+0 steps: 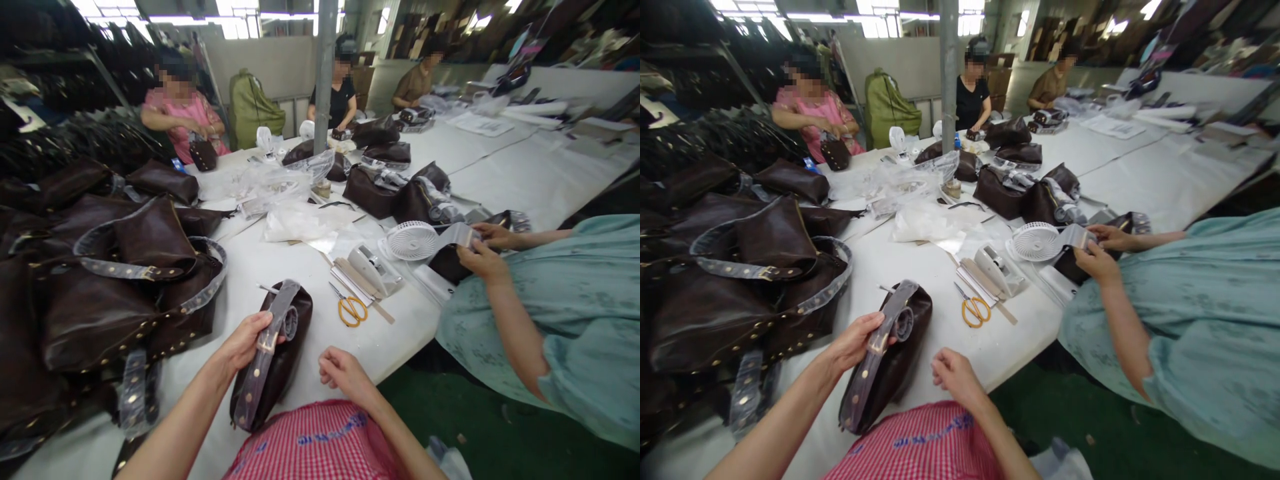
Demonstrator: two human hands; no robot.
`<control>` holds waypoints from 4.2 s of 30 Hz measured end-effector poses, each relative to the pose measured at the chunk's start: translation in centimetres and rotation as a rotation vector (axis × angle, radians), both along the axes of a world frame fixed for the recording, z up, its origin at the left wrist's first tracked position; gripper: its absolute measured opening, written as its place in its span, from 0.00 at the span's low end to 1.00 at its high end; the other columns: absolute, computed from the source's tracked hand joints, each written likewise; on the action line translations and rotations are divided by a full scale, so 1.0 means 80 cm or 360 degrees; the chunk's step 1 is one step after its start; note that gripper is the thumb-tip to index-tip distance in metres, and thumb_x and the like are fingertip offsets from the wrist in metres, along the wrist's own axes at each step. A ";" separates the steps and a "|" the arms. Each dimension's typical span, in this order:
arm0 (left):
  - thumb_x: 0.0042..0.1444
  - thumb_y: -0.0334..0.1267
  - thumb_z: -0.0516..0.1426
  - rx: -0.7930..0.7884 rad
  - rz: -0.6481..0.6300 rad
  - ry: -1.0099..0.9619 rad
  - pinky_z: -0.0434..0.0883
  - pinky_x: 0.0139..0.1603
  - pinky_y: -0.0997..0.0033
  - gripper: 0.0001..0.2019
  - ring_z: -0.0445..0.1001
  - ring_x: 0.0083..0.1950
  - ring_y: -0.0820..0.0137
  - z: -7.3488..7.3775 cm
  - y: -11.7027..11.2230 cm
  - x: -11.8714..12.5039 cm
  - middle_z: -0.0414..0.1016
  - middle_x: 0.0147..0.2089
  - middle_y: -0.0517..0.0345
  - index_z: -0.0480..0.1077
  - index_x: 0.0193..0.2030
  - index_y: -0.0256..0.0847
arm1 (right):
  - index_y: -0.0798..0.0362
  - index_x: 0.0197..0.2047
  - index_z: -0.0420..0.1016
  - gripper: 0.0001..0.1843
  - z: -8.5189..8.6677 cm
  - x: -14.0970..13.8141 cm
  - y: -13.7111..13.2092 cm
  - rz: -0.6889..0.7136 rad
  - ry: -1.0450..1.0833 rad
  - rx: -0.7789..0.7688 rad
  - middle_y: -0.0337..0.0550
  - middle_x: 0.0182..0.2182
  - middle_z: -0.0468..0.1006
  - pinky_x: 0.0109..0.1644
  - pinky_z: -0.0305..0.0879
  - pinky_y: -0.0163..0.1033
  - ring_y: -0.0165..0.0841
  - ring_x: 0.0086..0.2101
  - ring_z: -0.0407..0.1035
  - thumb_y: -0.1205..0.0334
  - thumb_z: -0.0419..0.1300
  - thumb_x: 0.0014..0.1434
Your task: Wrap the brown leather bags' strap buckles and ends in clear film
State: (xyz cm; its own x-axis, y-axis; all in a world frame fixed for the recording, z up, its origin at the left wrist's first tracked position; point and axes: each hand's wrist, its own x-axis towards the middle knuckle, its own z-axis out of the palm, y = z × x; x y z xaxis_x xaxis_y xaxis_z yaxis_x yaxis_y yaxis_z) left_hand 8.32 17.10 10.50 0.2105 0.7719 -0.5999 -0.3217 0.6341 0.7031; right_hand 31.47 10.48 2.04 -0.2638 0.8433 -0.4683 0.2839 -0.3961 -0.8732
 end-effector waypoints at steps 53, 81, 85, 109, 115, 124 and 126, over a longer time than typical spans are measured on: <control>0.36 0.46 0.71 -0.0239 0.0189 0.0047 0.74 0.31 0.73 0.22 0.74 0.25 0.71 -0.006 0.015 0.000 0.77 0.28 0.52 0.74 0.33 0.32 | 0.59 0.48 0.73 0.15 -0.147 0.191 0.258 0.0228 -0.1524 0.1014 0.55 0.40 0.76 0.48 0.63 0.43 0.43 0.42 0.69 0.63 0.53 0.61; 0.47 0.43 0.59 0.0220 0.0203 0.0608 0.59 0.24 0.77 0.11 0.63 0.23 0.76 -0.021 0.020 0.051 0.65 0.23 0.65 0.66 0.28 0.37 | 0.54 0.26 0.63 0.23 0.052 -0.088 0.089 -0.0197 0.0384 -0.0223 0.36 0.17 0.74 0.18 0.66 0.29 0.30 0.19 0.72 0.44 0.66 0.44; 0.44 0.45 0.61 0.0030 0.0173 0.0229 0.60 0.21 0.75 0.14 0.64 0.20 0.75 -0.019 0.018 0.037 0.66 0.21 0.64 0.65 0.26 0.37 | 0.53 0.26 0.63 0.20 0.053 -0.091 0.082 -0.0155 0.0337 -0.0135 0.35 0.16 0.72 0.17 0.65 0.29 0.28 0.17 0.69 0.47 0.65 0.46; 0.47 0.43 0.59 -0.0007 0.0214 0.0605 0.53 0.22 0.75 0.13 0.57 0.19 0.77 -0.065 0.029 0.019 0.62 0.15 0.67 0.66 0.20 0.37 | 0.54 0.26 0.64 0.24 0.053 -0.123 0.054 -0.0222 0.0163 -0.0169 0.34 0.15 0.71 0.16 0.67 0.29 0.30 0.16 0.71 0.45 0.68 0.41; 0.46 0.40 0.55 -0.0087 0.0004 0.0423 0.58 0.22 0.74 0.10 0.62 0.19 0.74 -0.040 0.026 0.005 0.66 0.17 0.61 0.66 0.20 0.37 | 0.55 0.28 0.65 0.22 0.054 -0.122 0.052 -0.0255 0.0155 -0.0083 0.35 0.18 0.72 0.18 0.69 0.30 0.29 0.17 0.71 0.45 0.66 0.45; 0.37 0.25 0.58 0.0050 -0.0647 -0.0360 0.70 0.40 0.72 0.19 0.76 0.36 0.68 -0.015 0.021 -0.045 0.78 0.36 0.53 0.76 0.40 0.36 | 0.55 0.30 0.68 0.22 0.057 -0.116 0.044 -0.0196 0.0150 -0.0090 0.37 0.20 0.74 0.19 0.70 0.31 0.29 0.18 0.71 0.44 0.66 0.46; 0.39 0.27 0.60 0.0075 -0.0751 -0.0306 0.70 0.38 0.72 0.18 0.75 0.35 0.68 -0.016 0.021 -0.047 0.79 0.38 0.53 0.76 0.41 0.36 | 0.55 0.30 0.68 0.22 0.056 -0.118 0.042 -0.0197 0.0125 -0.0083 0.38 0.21 0.75 0.19 0.70 0.31 0.29 0.18 0.71 0.44 0.66 0.46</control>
